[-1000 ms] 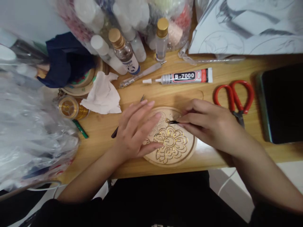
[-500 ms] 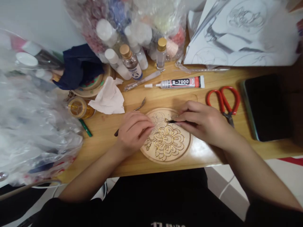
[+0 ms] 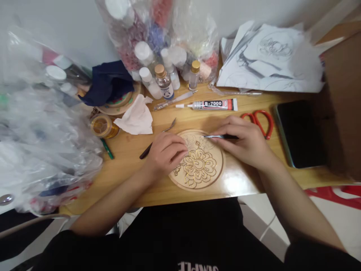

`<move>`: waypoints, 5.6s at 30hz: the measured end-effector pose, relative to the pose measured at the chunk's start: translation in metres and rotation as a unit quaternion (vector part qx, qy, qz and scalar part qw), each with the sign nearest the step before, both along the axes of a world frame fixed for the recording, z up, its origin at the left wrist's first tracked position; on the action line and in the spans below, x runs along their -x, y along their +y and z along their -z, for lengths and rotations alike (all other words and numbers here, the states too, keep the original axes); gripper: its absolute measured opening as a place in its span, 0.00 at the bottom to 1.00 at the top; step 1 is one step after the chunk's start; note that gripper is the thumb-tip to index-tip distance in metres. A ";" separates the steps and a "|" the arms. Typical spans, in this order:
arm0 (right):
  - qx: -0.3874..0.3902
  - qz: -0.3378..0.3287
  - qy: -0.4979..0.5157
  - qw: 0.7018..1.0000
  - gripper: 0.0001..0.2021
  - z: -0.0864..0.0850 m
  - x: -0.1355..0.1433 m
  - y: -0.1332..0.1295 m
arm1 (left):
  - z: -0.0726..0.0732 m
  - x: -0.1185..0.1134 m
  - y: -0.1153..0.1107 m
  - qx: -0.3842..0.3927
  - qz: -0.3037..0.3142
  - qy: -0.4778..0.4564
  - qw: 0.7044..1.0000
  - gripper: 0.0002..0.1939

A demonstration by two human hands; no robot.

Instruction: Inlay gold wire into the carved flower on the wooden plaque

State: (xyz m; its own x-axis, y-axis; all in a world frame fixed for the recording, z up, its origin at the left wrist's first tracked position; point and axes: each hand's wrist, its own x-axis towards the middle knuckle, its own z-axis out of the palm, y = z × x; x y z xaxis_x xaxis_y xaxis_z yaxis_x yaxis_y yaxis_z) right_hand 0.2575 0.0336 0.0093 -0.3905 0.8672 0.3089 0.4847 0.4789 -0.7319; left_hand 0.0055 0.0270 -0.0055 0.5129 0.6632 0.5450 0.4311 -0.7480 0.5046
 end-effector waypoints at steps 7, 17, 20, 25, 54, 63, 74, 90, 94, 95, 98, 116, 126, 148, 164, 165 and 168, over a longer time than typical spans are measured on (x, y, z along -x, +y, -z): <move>-0.005 0.041 0.022 0.999 0.03 0.008 -0.004 0.006 | -0.003 0.003 -0.003 0.090 -0.017 -0.069 0.993 0.02; 0.009 0.061 0.090 0.994 0.06 0.007 -0.001 0.005 | -0.037 0.005 -0.011 0.355 0.006 -0.261 0.898 0.14; 0.014 0.079 0.103 0.991 0.07 0.007 -0.001 0.004 | -0.053 0.007 -0.024 0.407 0.027 -0.301 0.862 0.17; 0.023 0.102 0.120 0.987 0.10 0.009 0.001 0.005 | -0.064 0.004 -0.051 0.452 0.050 -0.354 0.817 0.19; 0.192 0.003 0.274 0.943 0.12 -0.033 0.034 0.002 | -0.015 -0.014 -0.038 -0.044 0.058 0.155 0.985 0.07; 0.176 0.148 0.242 0.943 0.09 -0.019 0.028 0.010 | -0.008 -0.015 -0.047 -0.002 0.063 0.160 0.985 0.28; 0.174 0.138 0.226 0.948 0.11 -0.018 0.034 0.004 | -0.004 -0.016 -0.046 -0.010 0.045 0.205 0.978 0.33; 0.115 -0.011 -0.018 0.993 0.10 -0.025 0.022 -0.001 | -0.004 -0.018 -0.048 -0.027 0.043 0.250 0.967 0.35; 0.088 -0.032 -0.047 0.995 0.08 -0.023 0.025 -0.001 | -0.004 -0.018 -0.049 -0.040 0.037 0.249 0.967 0.35; 0.083 -0.039 -0.051 0.994 0.07 -0.023 0.025 -0.001 | -0.003 -0.018 -0.049 -0.043 0.036 0.249 0.967 0.36; 0.072 -0.053 -0.056 0.994 0.07 -0.021 0.026 -0.002 | -0.003 -0.018 -0.048 -0.044 0.035 0.252 0.966 0.36; 0.022 -0.039 -0.090 0.995 0.08 -0.017 0.028 -0.006 | -0.003 -0.018 -0.049 -0.044 0.027 0.257 0.965 0.37; -0.004 -0.050 -0.105 0.993 0.09 -0.018 0.029 -0.006 | -0.002 -0.019 -0.049 -0.045 0.023 0.252 0.966 0.36; 0.088 0.002 -0.065 0.994 0.06 -0.019 0.029 -0.005 | -0.002 -0.019 -0.049 -0.038 0.028 0.256 0.965 0.35; 0.126 0.040 -0.020 0.991 0.05 -0.019 0.027 -0.004 | -0.002 -0.018 -0.049 -0.030 0.032 0.245 0.968 0.37; 0.111 0.039 -0.029 0.993 0.06 -0.019 0.028 -0.004 | -0.002 -0.018 -0.049 -0.025 0.031 0.245 0.969 0.37; 0.081 0.021 -0.052 0.995 0.06 -0.019 0.029 -0.004 | -0.002 -0.018 -0.049 -0.021 0.034 0.242 0.969 0.37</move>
